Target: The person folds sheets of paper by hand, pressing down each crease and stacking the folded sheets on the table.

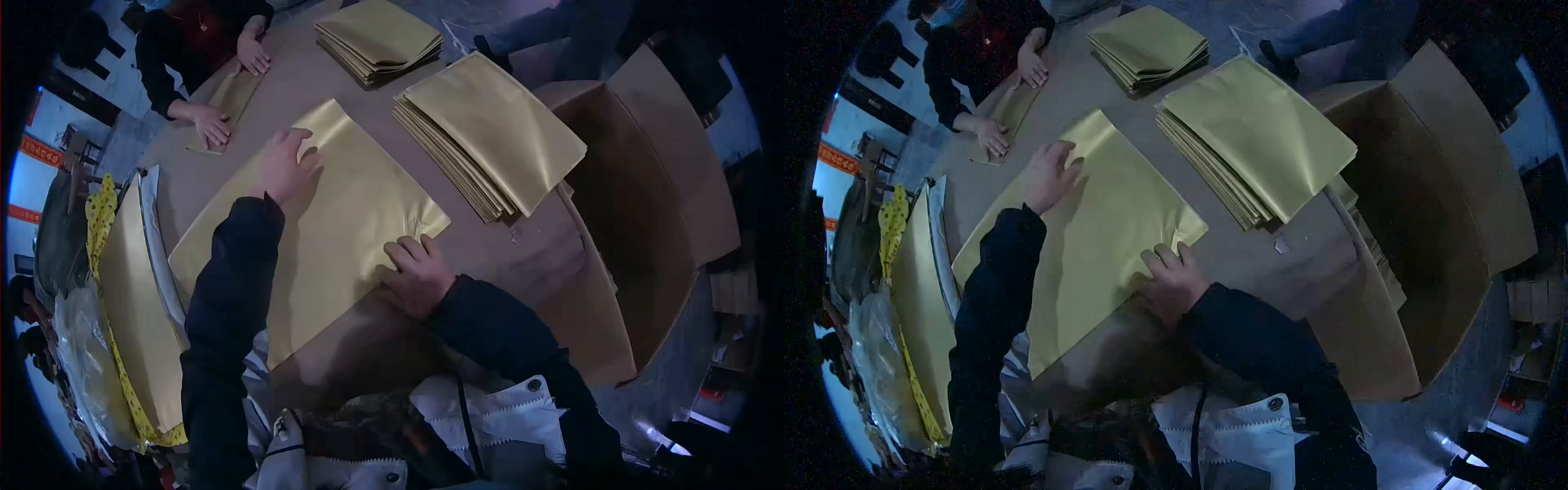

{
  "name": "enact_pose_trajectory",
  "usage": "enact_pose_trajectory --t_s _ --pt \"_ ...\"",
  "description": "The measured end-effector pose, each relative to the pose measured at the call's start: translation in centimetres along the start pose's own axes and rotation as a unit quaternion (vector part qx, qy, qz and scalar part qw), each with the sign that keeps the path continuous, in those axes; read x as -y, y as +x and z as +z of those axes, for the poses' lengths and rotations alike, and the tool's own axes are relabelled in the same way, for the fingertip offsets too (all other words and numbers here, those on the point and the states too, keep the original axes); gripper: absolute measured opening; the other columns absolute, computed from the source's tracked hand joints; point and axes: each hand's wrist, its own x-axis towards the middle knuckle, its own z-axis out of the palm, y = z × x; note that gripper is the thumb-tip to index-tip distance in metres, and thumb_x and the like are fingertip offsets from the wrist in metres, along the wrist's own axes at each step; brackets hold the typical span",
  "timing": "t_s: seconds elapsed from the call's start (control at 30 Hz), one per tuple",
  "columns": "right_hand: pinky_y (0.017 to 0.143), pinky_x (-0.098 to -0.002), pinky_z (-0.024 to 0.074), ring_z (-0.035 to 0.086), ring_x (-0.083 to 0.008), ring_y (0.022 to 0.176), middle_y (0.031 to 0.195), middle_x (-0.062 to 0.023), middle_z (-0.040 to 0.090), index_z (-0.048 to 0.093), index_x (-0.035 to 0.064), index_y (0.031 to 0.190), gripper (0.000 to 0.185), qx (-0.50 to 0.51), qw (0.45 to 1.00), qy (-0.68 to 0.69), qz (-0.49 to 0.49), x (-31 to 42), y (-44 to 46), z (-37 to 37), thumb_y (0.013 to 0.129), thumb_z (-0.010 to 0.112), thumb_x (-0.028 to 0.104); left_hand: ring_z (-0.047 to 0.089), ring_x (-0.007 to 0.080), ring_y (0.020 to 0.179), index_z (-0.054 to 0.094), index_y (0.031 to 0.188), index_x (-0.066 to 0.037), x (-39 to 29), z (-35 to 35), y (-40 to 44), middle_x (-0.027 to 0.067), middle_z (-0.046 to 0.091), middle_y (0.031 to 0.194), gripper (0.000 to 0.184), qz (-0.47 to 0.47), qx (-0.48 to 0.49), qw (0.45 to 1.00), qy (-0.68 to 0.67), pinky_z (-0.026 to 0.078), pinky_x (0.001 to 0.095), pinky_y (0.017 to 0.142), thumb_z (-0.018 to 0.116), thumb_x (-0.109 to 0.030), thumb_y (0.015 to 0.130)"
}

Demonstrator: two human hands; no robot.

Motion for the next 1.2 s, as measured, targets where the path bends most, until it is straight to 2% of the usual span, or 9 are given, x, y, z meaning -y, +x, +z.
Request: enact_pose_trajectory --t_s 0.17,0.23,0.27,0.43,0.53,0.67,0.87,0.9,1.2 --pt "0.088 -0.0482 0.038 0.046 -0.0298 0.109 0.111 -0.0108 0.051 0.063 0.0158 0.099 0.033 0.012 1.0 0.007 0.004 -0.2 -0.4 1.0 0.073 0.066 0.037 0.05 0.0392 0.113 0.047 0.13 -0.01 2.1 3.6 7.7 0.0198 0.052 0.121 0.07 -0.085 -0.03 0.994 0.061 0.042 0.0436 0.096 0.068 -0.047 0.074" --pt "0.091 -0.0488 0.036 0.044 -0.0301 0.113 0.112 -0.0106 0.051 0.064 0.0161 0.098 0.032 0.018 1.0 -0.003 -0.007 -0.2 -0.6 0.7 0.074 0.066 0.038 0.049 0.0387 0.116 0.048 0.13 -0.009 3.1 3.8 9.4 0.0207 0.051 0.124 0.072 -0.129 0.071 0.987 0.065 0.043 0.0444 0.096 0.068 -0.049 0.073" --pt "0.092 -0.0487 0.0353 0.044 -0.0304 0.113 0.113 -0.0108 0.052 0.064 0.016 0.098 0.033 0.026 1.0 0.003 0.002 0.0 -0.8 0.9 0.074 0.066 0.038 0.057 0.0387 0.108 0.05 0.127 -0.001 3.2 3.4 9.7 0.026 0.058 0.117 0.071 -0.066 0.051 0.994 0.075 0.047 0.0429 0.088 0.067 -0.048 0.077" --pt "0.095 -0.0498 0.0335 0.046 -0.0327 0.114 0.115 -0.0119 0.053 0.064 0.0149 0.1 0.033 0.033 0.999 0.03 0.014 -0.2 -0.4 0.2 0.073 0.068 0.035 0.061 0.0342 0.103 0.058 0.12 -0.006 3.3 2.9 10.5 0.0205 0.063 0.111 0.052 -0.138 0.072 0.987 0.046 0.049 0.0417 0.086 0.064 -0.041 0.082" --pt "0.094 -0.0497 0.0342 0.046 -0.0331 0.114 0.115 -0.0122 0.053 0.064 0.014 0.099 0.034 0.037 0.998 0.043 0.018 -0.1 -0.2 -0.1 0.072 0.069 0.033 0.063 0.0319 0.098 0.064 0.113 -0.008 4.5 4.8 10.8 0.0153 0.066 0.104 0.047 -0.098 -0.024 0.995 -0.019 0.05 0.0409 0.084 0.066 -0.04 0.078" --pt "0.092 -0.0487 0.0359 0.047 -0.0328 0.112 0.112 -0.0122 0.053 0.064 0.0128 0.097 0.034 0.034 0.998 0.052 0.015 -0.3 0.0 0.0 0.07 0.07 0.032 0.063 0.0314 0.097 0.062 0.114 -0.006 4.3 5.2 11.5 0.0165 0.066 0.103 0.049 -0.045 -0.012 0.995 -0.088 0.049 0.0402 0.083 0.067 -0.039 0.078" --pt "0.089 -0.0468 0.038 0.048 -0.0312 0.106 0.106 -0.0118 0.052 0.063 0.012 0.096 0.035 0.043 0.997 0.06 0.015 -0.3 0.4 -0.4 0.067 0.072 0.029 0.065 0.0333 0.081 0.068 0.106 -0.011 4.2 6.1 12.1 0.014 0.069 0.087 0.033 -0.019 -0.032 0.998 -0.054 0.052 0.0396 0.074 0.063 -0.033 0.081" --pt "0.089 -0.0467 0.0382 0.048 -0.0309 0.106 0.107 -0.0119 0.052 0.063 0.012 0.096 0.035 0.032 0.997 0.068 0.02 -0.3 0.4 -0.3 0.066 0.072 0.029 0.065 0.0328 0.082 0.07 0.1 -0.01 2.9 5.5 11.9 0.0134 0.069 0.089 0.03 -0.059 -0.024 0.997 -0.04 0.052 0.0391 0.074 0.06 -0.034 0.083" --pt "0.091 -0.0487 0.0394 0.047 -0.0313 0.108 0.111 -0.0126 0.05 0.062 0.0126 0.096 0.035 0.004 0.998 0.053 0.033 -0.2 -0.1 0.7 0.069 0.07 0.032 0.065 0.0327 0.08 0.071 0.099 -0.013 3.8 5.7 12.1 0.0124 0.069 0.083 0.031 -0.015 -0.02 0.999 0.036 0.051 0.0405 0.073 0.056 -0.036 0.087"
